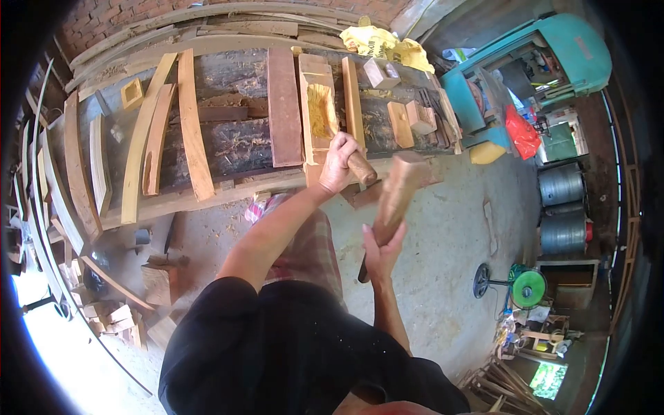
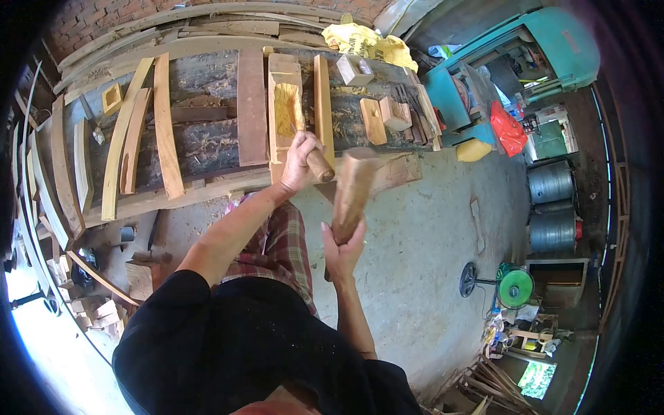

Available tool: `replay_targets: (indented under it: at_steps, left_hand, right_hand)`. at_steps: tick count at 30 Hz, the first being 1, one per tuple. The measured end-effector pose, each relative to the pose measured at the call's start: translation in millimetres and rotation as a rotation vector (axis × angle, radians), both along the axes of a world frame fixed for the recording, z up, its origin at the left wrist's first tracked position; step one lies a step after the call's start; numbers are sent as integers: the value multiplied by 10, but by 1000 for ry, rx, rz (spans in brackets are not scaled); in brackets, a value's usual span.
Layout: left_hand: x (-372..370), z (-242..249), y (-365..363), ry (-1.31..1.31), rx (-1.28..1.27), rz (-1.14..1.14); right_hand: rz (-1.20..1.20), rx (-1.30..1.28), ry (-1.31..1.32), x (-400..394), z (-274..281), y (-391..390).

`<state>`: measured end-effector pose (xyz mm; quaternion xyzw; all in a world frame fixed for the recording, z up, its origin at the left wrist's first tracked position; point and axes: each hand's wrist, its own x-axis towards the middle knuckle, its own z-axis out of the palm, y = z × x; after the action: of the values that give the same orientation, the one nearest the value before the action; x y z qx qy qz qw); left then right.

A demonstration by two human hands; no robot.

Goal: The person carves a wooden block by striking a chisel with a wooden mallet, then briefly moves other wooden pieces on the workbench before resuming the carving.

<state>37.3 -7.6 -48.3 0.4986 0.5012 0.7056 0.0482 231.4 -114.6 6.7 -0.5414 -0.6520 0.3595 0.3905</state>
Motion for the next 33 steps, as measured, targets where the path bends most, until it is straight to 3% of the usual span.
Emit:
replay_targets:
  at_steps: [1,4,10,12,13,15,18,20,23,24,26,28,31,33]
  left_hand:
    - [16,102,-54,-36,21,-48]
    - [79,324,-147,-35,-22,-12]
    - [69,130,-47,-214,-86,-28]
    - [72,60,-30,-202,-110,-41]
    - [78,40,-17,-165,-89,-19]
    - [102,-56,28,-126,-65,0]
    - [49,-163,139,-112,-119,12]
    - [59,-152,45,-16,-67,39]
    - [71,-168,60,-18,-81,38]
    - [68,-158,66,-18,-78,45]
    - [82,-141,62,2,-74,47]
    - [56,-107,73,-44,-101,42]
    - [49,70,99,-245,-49,44]
    - [0,171,186,-281,-63,88]
  right_hand:
    - [4,35,104,15,17,-20]
    - [21,76,75,101,189,-69]
    - [53,102,80,257,436,-67]
    - [60,405,101,230,368,2]
    - [58,404,104,184,361,64]
    - [151,25,-287,105,371,184]
    - [183,256,-324,158,299,256]
    - [121,182,-255,220,275,186]
    - [-11,332,36,276,-19,166]
    - [-18,337,37,227,35,173]
    - [148,-75,-208,127,166,212]
    - [123,71,-270,116,135,217]
    - [-7,-27,234,90,268,48]
    - [0,17,211,66,393,-7]
